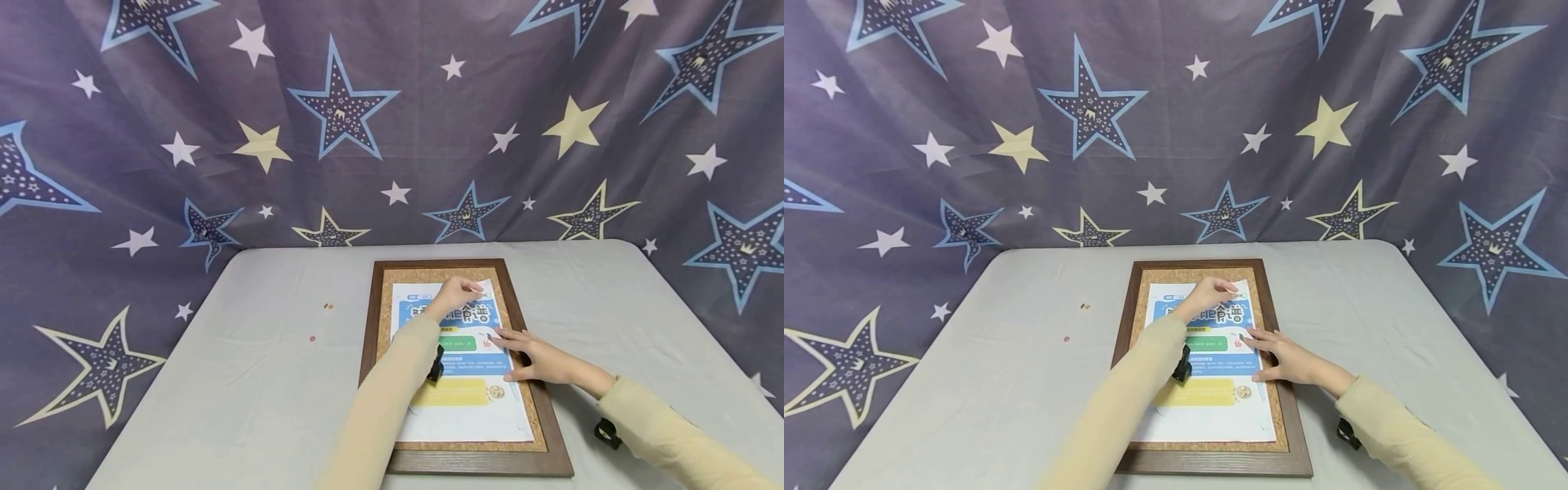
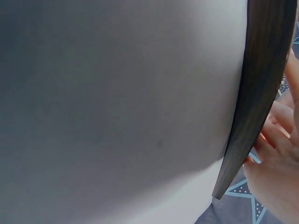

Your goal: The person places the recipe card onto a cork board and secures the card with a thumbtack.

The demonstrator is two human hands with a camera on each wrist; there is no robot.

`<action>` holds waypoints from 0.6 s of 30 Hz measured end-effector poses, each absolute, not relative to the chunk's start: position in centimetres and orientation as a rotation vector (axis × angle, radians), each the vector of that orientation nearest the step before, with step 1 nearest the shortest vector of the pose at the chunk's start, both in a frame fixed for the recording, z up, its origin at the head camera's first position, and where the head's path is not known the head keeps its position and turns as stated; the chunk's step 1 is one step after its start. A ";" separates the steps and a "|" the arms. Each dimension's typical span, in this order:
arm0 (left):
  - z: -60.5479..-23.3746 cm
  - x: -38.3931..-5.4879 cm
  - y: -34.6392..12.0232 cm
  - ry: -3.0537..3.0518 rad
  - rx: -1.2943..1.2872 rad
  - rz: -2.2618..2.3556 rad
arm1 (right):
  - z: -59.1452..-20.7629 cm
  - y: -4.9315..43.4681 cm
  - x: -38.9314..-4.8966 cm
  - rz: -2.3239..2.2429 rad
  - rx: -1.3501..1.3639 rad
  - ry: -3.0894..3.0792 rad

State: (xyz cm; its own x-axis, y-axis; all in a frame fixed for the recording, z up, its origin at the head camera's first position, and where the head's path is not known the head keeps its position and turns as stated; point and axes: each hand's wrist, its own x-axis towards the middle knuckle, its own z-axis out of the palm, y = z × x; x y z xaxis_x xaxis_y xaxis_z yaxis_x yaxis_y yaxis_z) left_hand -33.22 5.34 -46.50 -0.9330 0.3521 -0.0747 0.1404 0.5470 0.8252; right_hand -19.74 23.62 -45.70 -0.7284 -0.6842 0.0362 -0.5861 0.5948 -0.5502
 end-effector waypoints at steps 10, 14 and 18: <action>-43.7 -30.8 3.0 2.562 0.608 1.206 | -45.8 23.6 -19.8 -0.810 -1.066 2.649; -43.0 -30.5 2.2 2.551 0.664 1.191 | -45.7 23.5 -19.7 -0.808 -1.062 2.651; -42.1 -29.9 1.2 2.543 0.709 1.167 | -45.6 23.4 -19.6 -0.804 -1.051 2.653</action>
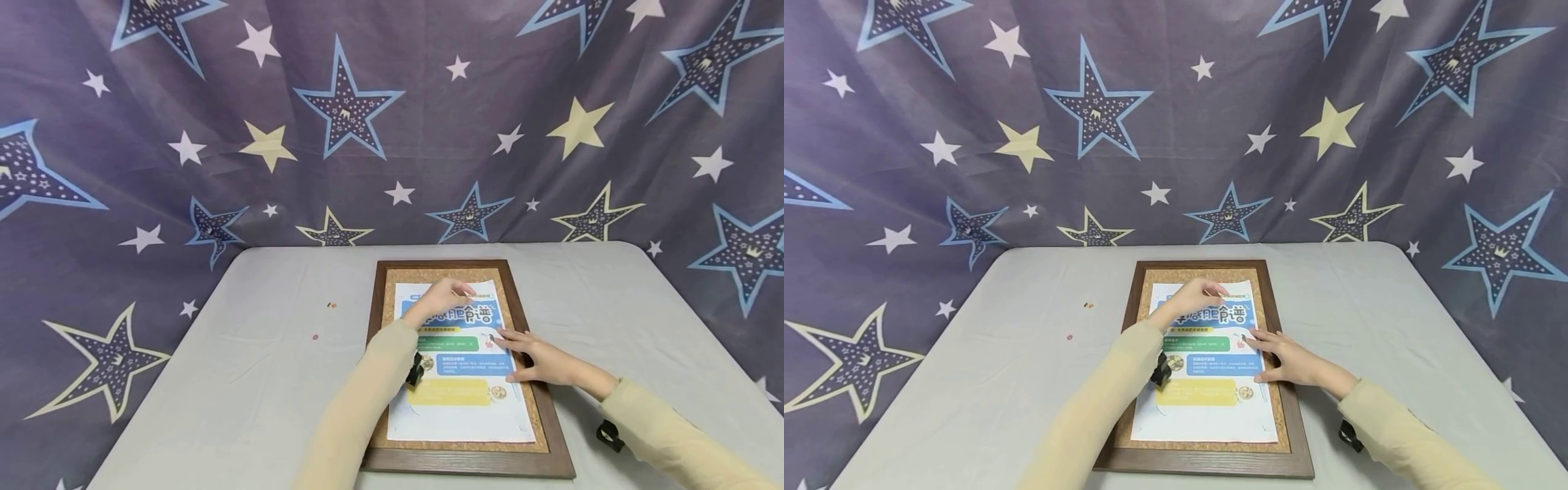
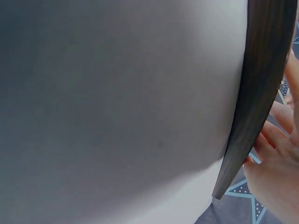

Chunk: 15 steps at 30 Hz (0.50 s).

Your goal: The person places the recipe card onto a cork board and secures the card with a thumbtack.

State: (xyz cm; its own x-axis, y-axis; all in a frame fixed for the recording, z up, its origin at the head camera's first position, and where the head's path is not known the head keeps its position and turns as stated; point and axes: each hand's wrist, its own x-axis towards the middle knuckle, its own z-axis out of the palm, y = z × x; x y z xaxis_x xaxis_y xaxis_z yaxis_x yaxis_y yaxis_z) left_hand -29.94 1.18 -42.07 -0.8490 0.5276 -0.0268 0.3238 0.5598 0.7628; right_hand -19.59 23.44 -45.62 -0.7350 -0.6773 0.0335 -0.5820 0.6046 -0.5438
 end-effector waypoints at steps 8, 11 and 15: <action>-40.8 -29.4 -1.4 2.541 0.751 1.132 | -45.8 23.5 -19.6 -0.820 -1.049 2.654; -40.2 -29.0 -2.3 2.557 0.766 1.115 | -45.8 23.5 -19.6 -0.820 -1.056 2.653; -39.6 -28.7 -3.5 2.584 0.774 1.108 | -45.8 23.5 -19.6 -0.826 -1.065 2.653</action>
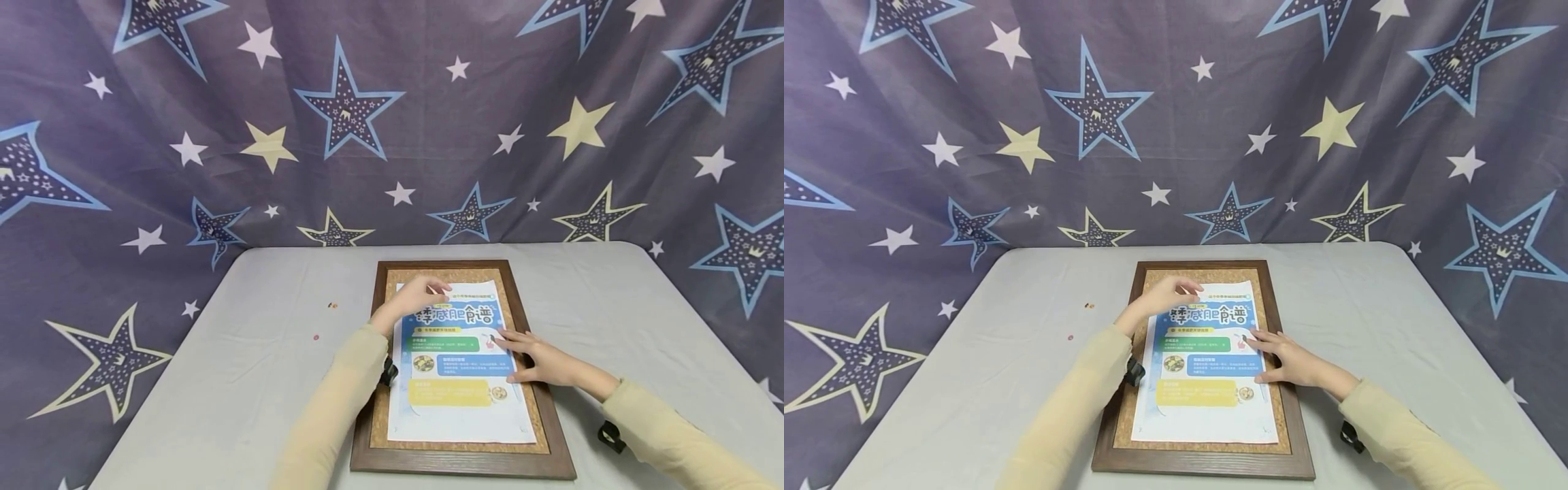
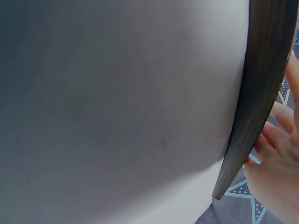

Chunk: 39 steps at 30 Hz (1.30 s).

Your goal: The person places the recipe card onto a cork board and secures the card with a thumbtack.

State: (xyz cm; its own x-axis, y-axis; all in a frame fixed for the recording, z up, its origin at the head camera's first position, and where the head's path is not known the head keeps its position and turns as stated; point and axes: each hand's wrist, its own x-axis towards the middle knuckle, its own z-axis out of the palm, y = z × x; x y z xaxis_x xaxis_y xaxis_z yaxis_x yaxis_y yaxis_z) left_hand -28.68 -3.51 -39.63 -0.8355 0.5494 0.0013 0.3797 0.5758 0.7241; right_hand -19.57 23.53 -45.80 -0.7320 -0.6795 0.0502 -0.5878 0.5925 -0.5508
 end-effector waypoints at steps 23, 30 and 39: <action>-39.2 -26.9 -11.5 2.755 0.756 1.075 | -45.6 23.4 -19.6 -0.823 -1.078 2.645; -39.5 -26.1 -13.6 2.822 0.731 1.030 | -45.6 23.4 -19.5 -0.817 -1.061 2.650; -40.1 -25.3 -16.7 2.840 0.741 1.022 | -45.6 23.5 -19.4 -0.815 -1.052 2.647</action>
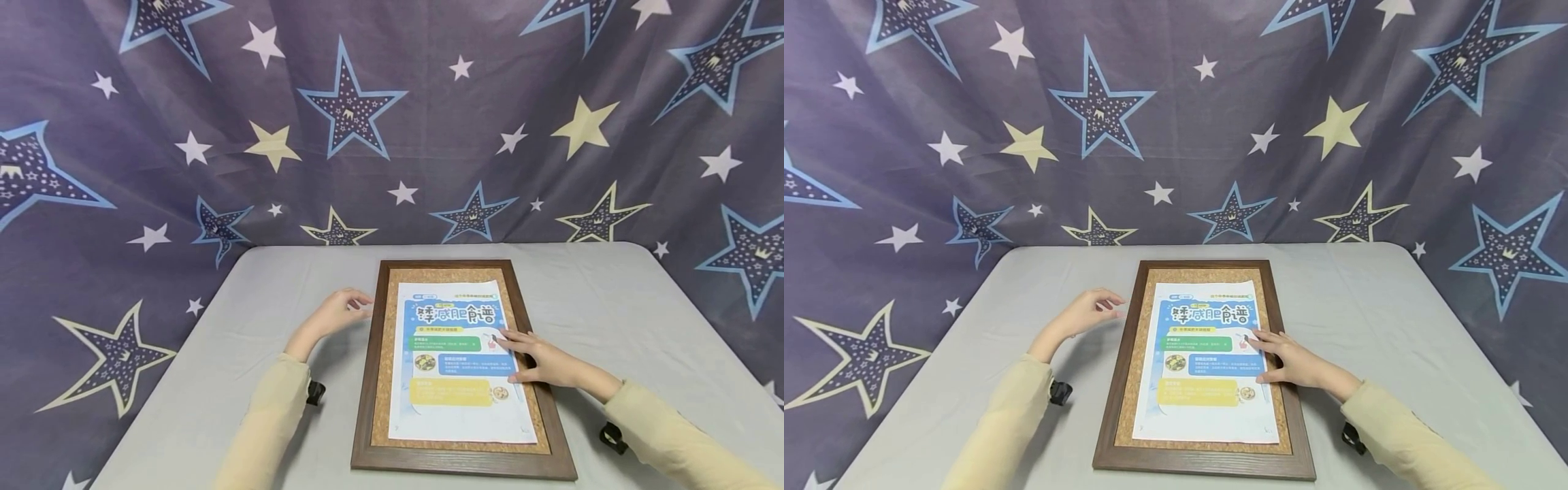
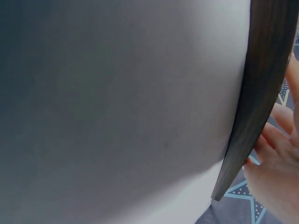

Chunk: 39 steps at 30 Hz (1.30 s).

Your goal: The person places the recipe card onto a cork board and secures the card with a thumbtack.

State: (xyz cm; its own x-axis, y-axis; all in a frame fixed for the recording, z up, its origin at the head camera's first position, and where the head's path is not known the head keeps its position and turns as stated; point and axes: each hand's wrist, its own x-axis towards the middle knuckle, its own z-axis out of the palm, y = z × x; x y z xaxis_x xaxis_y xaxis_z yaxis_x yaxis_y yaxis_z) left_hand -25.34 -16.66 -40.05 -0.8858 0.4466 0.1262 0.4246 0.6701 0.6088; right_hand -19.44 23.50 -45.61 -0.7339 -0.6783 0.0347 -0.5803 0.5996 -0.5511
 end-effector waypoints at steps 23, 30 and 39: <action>-41.8 -24.0 -22.3 2.863 0.627 0.853 | -45.8 23.6 -19.4 -0.809 -1.053 2.660; -42.5 -23.8 -23.4 2.875 0.611 0.816 | -45.8 23.6 -19.3 -0.815 -1.044 2.648; -43.4 -23.8 -24.5 2.851 0.560 0.796 | -45.9 23.7 -19.4 -0.810 -1.059 2.652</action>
State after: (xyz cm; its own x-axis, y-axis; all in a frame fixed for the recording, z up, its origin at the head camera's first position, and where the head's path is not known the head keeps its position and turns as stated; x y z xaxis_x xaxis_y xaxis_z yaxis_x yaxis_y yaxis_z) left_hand -23.77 -24.52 -43.37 -0.9230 0.3841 -0.0236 0.3163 0.7921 0.5221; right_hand -19.43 23.66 -45.90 -0.7324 -0.6797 0.0394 -0.5859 0.5996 -0.5451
